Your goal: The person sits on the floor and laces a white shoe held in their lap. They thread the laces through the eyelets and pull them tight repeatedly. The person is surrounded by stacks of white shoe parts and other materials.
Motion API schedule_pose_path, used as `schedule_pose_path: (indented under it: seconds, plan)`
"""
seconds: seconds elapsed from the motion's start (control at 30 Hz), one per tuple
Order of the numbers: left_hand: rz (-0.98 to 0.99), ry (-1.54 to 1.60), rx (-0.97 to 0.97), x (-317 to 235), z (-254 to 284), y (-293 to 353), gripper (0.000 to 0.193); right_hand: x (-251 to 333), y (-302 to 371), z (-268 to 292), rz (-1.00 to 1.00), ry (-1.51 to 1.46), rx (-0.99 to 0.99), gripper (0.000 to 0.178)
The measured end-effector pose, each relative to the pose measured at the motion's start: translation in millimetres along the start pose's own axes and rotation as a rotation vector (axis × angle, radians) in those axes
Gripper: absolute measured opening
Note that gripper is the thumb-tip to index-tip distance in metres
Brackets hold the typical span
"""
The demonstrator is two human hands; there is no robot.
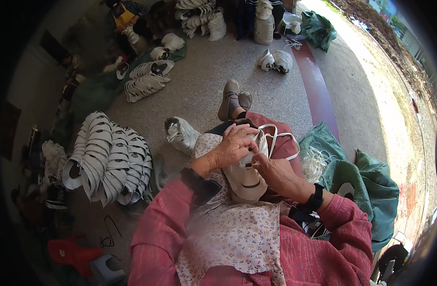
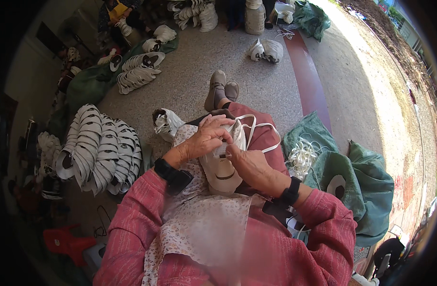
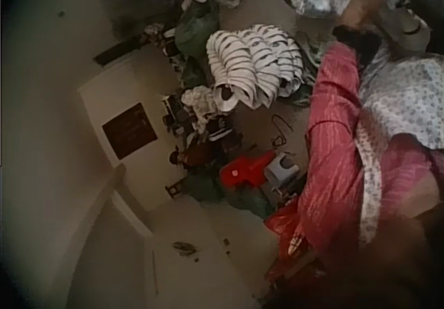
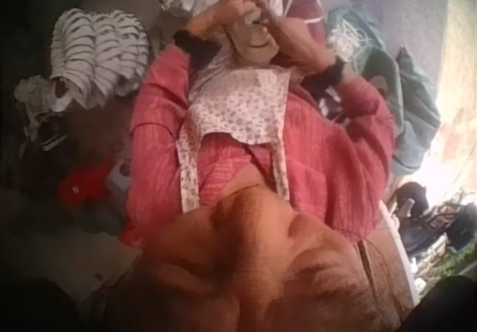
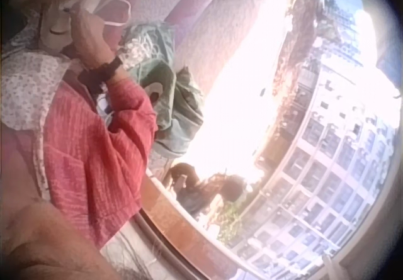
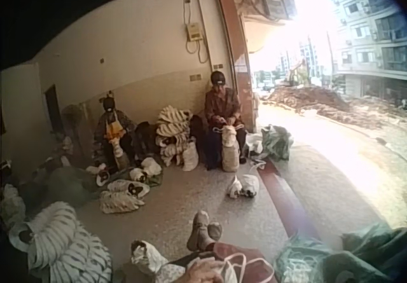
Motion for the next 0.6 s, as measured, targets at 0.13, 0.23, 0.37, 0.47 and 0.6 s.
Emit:
schedule_pose_path:
  seconds: [0.13, 0.23, 0.37, 0.47, 0.6]
  plan:
    - [-0.003, -0.013, -0.004, 0, -1, 0, 0.025, -6, -3, -1, 0.076, 0.077, 0.093, 0.023]
    - [0.002, -0.025, 0.004, 1, -1, 1, 0.025, -4, -6, -3, 0.053, 0.114, 0.099, 0.021]
    - [0.003, -0.084, 0.03, -2, -1, -2, 0.026, -13, -11, -5, -0.011, -0.253, 0.105, 0.019]
    - [-0.006, -0.126, 0.031, -1, -5, -3, 0.024, -15, -17, 1, -0.107, -0.643, 0.154, 0.02]
    - [-0.01, -0.046, 0.007, 7, -11, -2, 0.019, -7, -26, 15, 0.001, -0.165, 0.018, 0.023]
Point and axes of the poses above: each hand's wrist, its own y-axis away from the middle knuckle, its own z-axis out of the back of the hand, x = y × z, the point moved 2 cm from there along -y, towards the middle knuckle, and after that the axes turned 13 degrees about -y, right-handed, at the moved point
